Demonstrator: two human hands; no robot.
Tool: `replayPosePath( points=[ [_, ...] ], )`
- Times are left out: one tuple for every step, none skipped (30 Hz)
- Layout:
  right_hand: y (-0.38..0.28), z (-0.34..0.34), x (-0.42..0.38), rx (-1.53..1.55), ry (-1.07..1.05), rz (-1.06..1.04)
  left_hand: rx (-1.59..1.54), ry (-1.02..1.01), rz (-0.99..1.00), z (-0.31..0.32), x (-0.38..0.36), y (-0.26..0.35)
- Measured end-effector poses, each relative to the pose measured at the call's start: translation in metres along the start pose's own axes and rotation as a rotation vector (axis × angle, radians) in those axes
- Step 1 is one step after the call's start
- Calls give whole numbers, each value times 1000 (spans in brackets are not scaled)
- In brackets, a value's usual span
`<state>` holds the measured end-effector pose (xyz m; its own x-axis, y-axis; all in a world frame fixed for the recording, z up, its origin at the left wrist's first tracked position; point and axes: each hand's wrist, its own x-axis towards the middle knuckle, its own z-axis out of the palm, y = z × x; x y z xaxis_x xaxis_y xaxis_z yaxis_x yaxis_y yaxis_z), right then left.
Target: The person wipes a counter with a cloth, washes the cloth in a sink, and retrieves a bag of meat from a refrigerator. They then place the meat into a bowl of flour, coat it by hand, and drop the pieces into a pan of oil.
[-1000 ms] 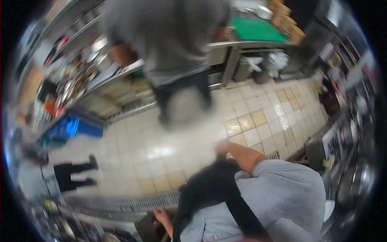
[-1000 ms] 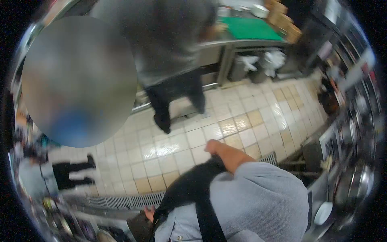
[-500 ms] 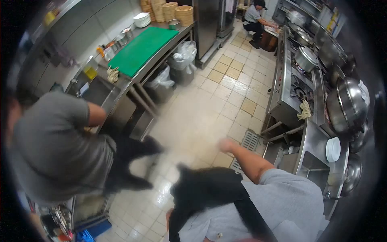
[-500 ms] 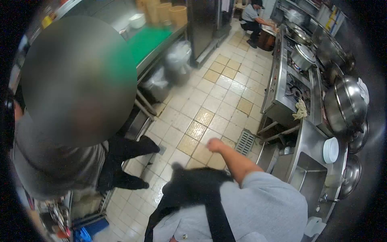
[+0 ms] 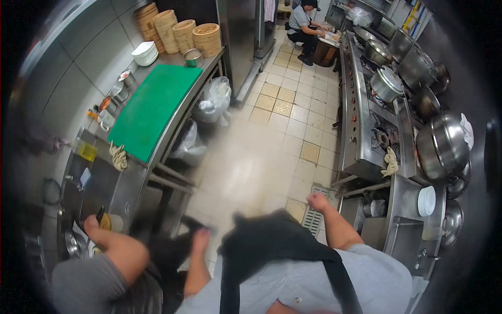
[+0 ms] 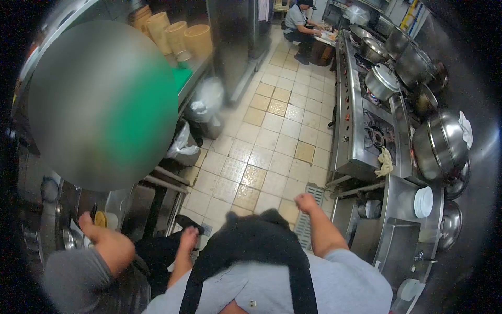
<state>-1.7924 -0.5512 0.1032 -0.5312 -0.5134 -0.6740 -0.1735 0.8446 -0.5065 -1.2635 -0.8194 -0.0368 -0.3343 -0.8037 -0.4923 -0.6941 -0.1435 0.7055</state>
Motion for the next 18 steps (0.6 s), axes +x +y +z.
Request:
replayPosePath(
  points=[
    [-2,-5,0,231,44,7,164,-77,-35,-20,37,51],
    [-2,-8,2,463,90,10,248,-61,-7,-47,35,169],
    [6,-4,7,525,106,24,11,-9,199,-46,89,180],
    [28,5,19,486,116,25,49,-22,282,-63,93,268],
    [61,19,34,448,128,24,-48,-19,321,-62,133,298],
    [132,46,66,196,50,-157,-42,-50,307,-64,162,341],
    [196,70,95,-39,15,-352,-89,-14,424,-62,182,384],
    [155,50,60,-241,-87,-244,-138,23,538,-57,197,421],
    [116,32,25,-456,-208,-159,-247,-27,553,-52,210,454],
    [121,23,19,-467,-246,-122,-356,-76,568,-47,216,487],
    [129,14,19,-423,-250,-97,-322,-114,526,-47,204,526],
    [134,2,21,-402,-257,-76,-319,-117,523,-42,208,547],
    [136,-13,30,-389,-262,-63,-377,-138,529,-35,214,565],
    [137,-31,44,-388,-265,-56,-439,-157,540,-29,224,581],
    [135,-50,64,-399,-266,-56,-446,-151,562,-23,238,597],
    [127,-69,83,-421,-269,-62,-448,-151,557,-22,243,618],
    [122,-89,106,-444,-275,-84,-498,-140,528,-25,242,644],
    [125,-99,128,-738,-178,-195,-547,-130,499,-25,248,666]
  ],
)
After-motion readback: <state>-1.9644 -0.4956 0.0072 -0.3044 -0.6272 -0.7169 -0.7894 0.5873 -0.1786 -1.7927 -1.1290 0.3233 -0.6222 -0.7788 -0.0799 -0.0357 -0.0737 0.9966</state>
